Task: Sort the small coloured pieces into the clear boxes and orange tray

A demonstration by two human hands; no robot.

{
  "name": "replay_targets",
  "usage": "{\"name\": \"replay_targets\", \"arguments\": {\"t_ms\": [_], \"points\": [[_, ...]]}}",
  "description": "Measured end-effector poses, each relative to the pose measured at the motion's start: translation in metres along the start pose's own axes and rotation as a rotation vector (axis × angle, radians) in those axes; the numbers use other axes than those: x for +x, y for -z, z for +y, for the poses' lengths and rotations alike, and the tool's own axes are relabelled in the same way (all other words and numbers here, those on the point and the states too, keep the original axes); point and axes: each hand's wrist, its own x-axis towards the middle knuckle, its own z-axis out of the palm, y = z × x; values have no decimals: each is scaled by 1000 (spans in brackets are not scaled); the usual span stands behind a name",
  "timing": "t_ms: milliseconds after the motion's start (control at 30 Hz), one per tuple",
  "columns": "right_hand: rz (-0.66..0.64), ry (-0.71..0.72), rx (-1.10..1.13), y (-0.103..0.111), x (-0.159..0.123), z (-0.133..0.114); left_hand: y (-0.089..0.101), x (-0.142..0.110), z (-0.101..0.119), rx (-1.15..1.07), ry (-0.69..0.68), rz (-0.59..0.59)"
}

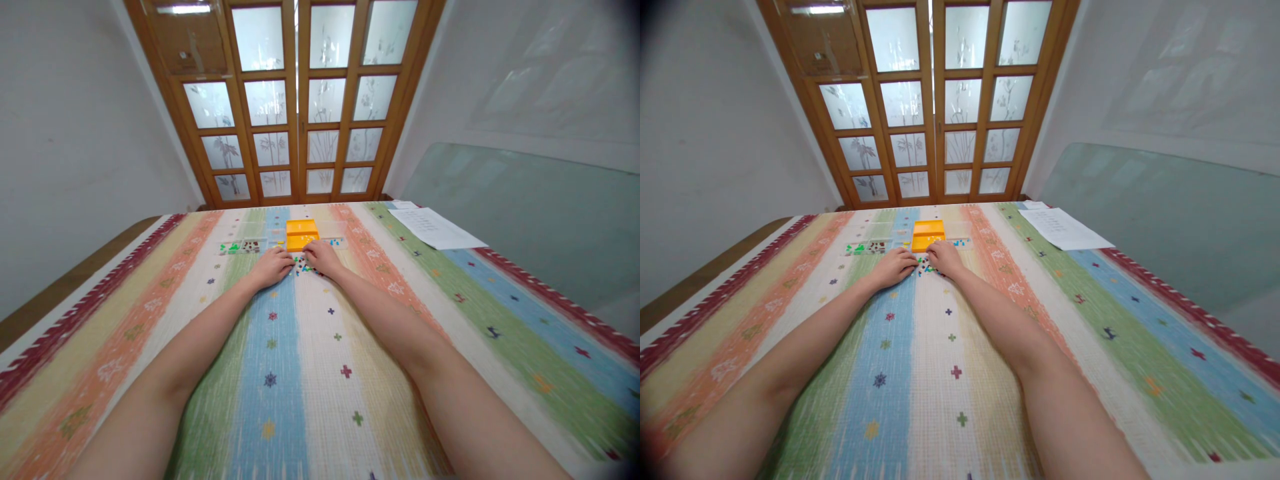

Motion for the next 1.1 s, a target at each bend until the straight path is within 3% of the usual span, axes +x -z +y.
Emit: {"name": "replay_targets", "arguments": {"t_ms": [267,567,900,1100], "points": [[-5,-2,1,2,0,-1,1,1,4,-76,76,-34],[-22,-11,0,5,0,-4,-8,2,9,-92,249,68],[-15,-3,-4,3,1,-3,-11,2,5,-145,256,100],[-18,11,-11,2,0,-1,-7,2,0,-239,342,186]]}}
